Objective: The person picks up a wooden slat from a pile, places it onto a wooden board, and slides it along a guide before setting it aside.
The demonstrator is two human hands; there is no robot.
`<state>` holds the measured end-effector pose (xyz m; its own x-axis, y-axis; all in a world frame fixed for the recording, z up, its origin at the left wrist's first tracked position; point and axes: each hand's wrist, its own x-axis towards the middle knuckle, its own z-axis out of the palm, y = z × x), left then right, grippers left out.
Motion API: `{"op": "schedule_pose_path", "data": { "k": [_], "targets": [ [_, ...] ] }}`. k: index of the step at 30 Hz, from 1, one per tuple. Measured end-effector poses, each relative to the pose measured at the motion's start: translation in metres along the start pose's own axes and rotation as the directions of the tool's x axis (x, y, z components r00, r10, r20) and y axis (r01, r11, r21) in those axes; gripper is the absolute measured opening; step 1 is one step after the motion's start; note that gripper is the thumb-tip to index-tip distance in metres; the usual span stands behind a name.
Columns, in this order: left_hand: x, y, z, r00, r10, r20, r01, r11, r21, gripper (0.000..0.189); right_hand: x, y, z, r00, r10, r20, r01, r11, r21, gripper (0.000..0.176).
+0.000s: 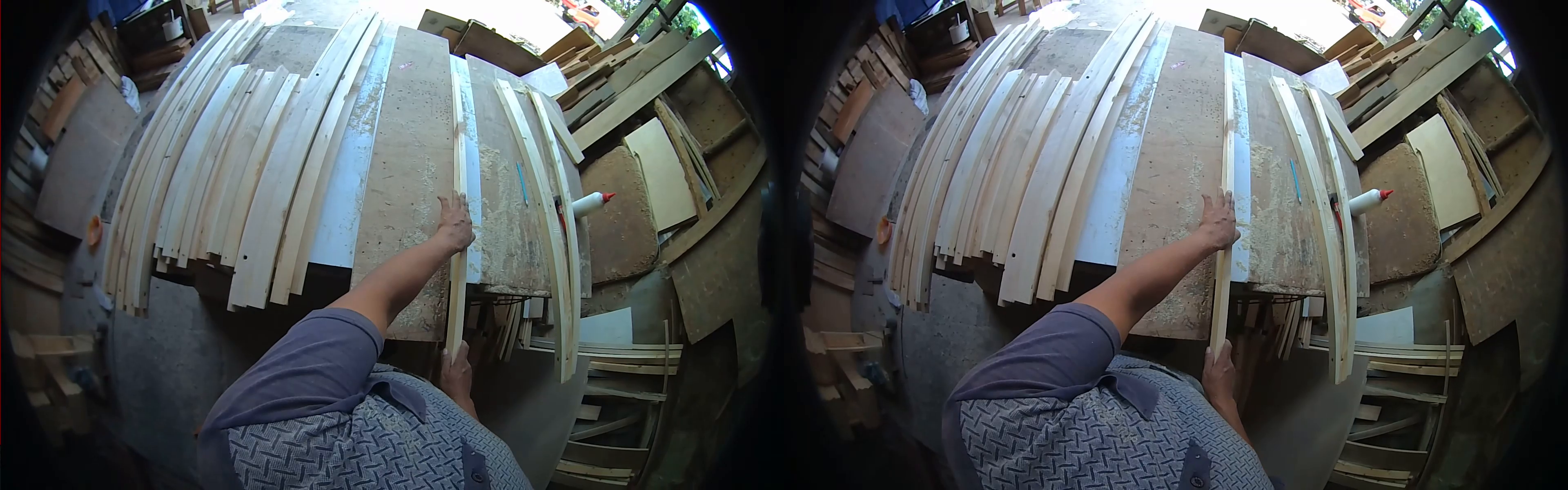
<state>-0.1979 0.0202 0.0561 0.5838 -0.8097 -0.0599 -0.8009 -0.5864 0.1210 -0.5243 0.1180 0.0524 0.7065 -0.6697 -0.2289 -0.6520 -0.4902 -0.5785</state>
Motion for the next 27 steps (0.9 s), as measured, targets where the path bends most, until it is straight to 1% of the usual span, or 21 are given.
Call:
{"op": "schedule_pose_path", "data": {
  "k": [1,3,5,7,10,12,16,19,22,24,27],
  "targets": [
    [0.0,0.0,0.0,1.0,0.001,0.0,-0.001,1.0,0.004,0.081,0.001,-0.001,0.001,1.0,-0.001,0.001,0.001,1.0,-0.009,0.037],
    [0.001,0.001,0.003,1.0,0.01,-0.016,-0.009,0.999,0.033,0.07,0.001,0.003,0.004,1.0,-0.001,0.004,0.001,1.0,-0.007,0.038],
    [0.002,0.002,0.004,1.0,0.016,-0.007,-0.016,0.998,0.057,0.069,0.003,0.002,0.005,1.0,-0.002,0.005,0.002,1.0,-0.004,0.038],
    [0.003,0.003,0.005,1.0,0.024,0.004,-0.024,0.996,0.081,0.067,0.002,-0.004,0.003,0.999,0.036,0.027,-0.035,0.999,-0.02,0.04],
    [0.003,0.004,0.003,0.998,0.04,0.041,-0.044,0.992,0.119,0.066,0.003,0.008,0.01,0.999,0.046,0.025,-0.045,0.998,-0.038,0.04],
    [0.003,0.003,0.004,0.999,0.021,0.048,-0.023,0.998,0.058,0.081,0.005,0.004,0.011,0.997,0.071,0.039,-0.068,0.996,-0.052,0.04],
    [0.001,0.001,0.01,0.999,0.03,0.034,-0.032,0.998,0.058,0.084,0.005,0.006,0.015,0.992,0.11,0.061,-0.102,0.988,-0.117,0.042],
    [0.0,0.0,0.014,0.998,0.036,0.045,-0.04,0.996,0.085,0.085,0.007,0.017,0.024,0.994,0.094,0.061,-0.088,0.991,-0.096,0.044],
    [-0.001,-0.003,0.014,0.998,0.051,0.044,-0.054,0.996,0.074,0.085,0.01,0.017,0.027,0.992,0.101,0.072,-0.091,0.986,-0.137,0.044],
    [0.001,-0.006,0.015,0.999,0.047,0.016,-0.048,0.998,0.035,0.085,0.013,0.012,0.024,0.991,0.11,0.073,-0.101,0.988,-0.119,0.045],
    [0.002,-0.005,0.011,0.997,0.047,0.054,-0.052,0.994,0.092,0.085,0.014,0.005,0.019,0.985,0.147,0.087,-0.136,0.984,-0.118,0.046]
  ]
}}
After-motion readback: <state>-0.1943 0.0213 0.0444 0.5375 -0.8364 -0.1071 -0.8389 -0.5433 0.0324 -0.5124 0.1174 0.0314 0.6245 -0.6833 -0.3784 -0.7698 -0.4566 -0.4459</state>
